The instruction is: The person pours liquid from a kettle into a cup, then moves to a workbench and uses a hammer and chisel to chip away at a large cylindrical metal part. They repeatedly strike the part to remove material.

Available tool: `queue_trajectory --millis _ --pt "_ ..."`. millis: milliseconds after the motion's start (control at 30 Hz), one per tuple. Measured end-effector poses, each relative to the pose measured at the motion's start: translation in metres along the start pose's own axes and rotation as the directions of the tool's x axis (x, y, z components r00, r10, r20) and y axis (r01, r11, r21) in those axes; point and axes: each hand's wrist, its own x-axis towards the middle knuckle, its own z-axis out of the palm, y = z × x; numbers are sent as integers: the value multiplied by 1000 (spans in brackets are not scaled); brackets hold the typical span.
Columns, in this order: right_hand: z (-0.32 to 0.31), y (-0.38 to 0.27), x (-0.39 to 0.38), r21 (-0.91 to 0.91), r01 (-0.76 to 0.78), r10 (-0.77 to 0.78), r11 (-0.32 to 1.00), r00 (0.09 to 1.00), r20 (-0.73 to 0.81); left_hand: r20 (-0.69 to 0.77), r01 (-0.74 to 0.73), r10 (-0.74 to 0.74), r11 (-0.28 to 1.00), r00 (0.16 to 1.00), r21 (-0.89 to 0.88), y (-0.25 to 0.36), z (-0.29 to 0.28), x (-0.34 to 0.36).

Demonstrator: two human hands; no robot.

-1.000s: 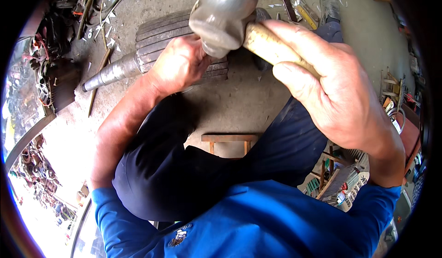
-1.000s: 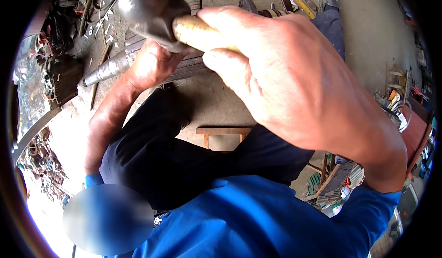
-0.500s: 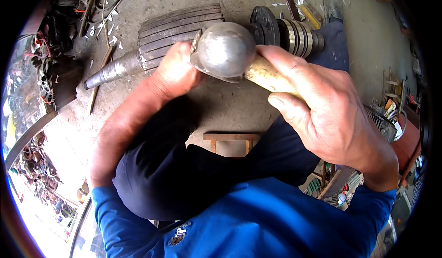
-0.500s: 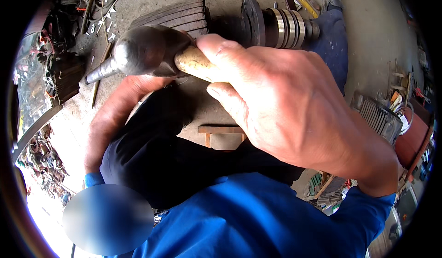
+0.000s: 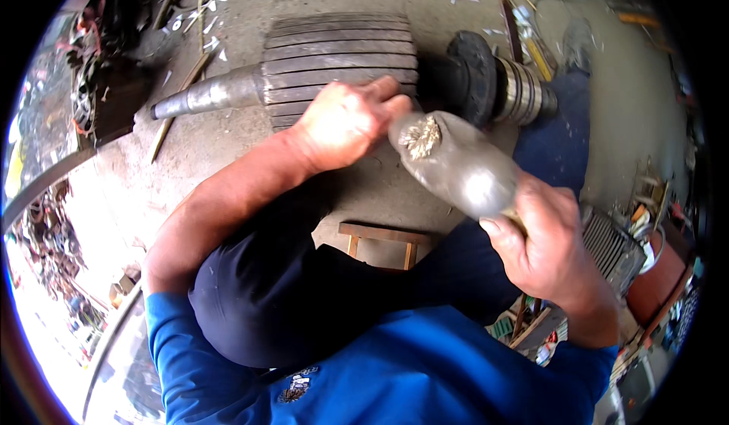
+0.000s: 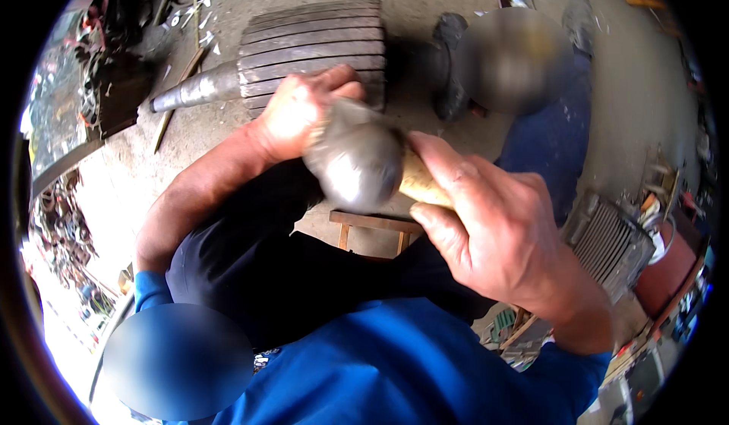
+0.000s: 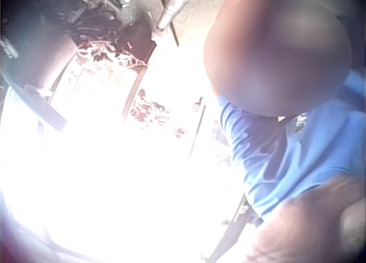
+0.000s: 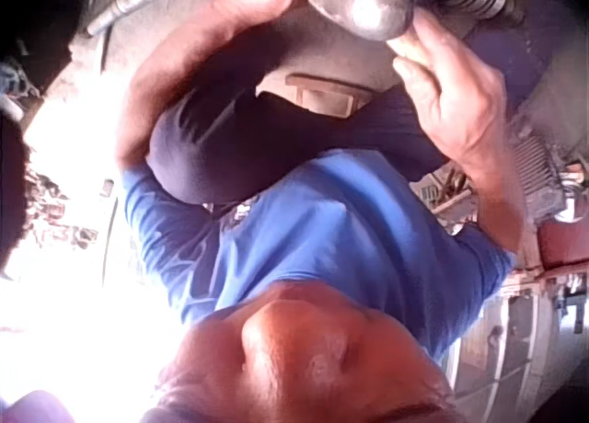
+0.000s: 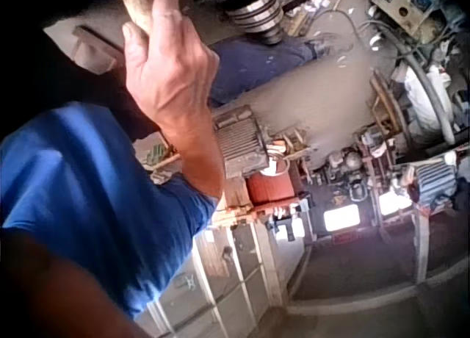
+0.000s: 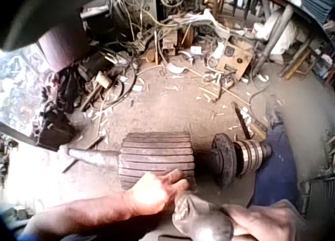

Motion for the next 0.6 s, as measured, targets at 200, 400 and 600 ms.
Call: queue_trajectory --millis 200,400,600 --pt "27 14 -69 445 -446 521 777 852 -55 -74 -24 26 999 997 33 6 13 -1" --pt "93 52 -84 597 -773 817 214 477 325 -269 -93 86 996 959 -14 5 35 -3" --pt "192 127 -95 478 -874 772 87 362 522 -45 -36 37 999 998 23 1 -6 -9"
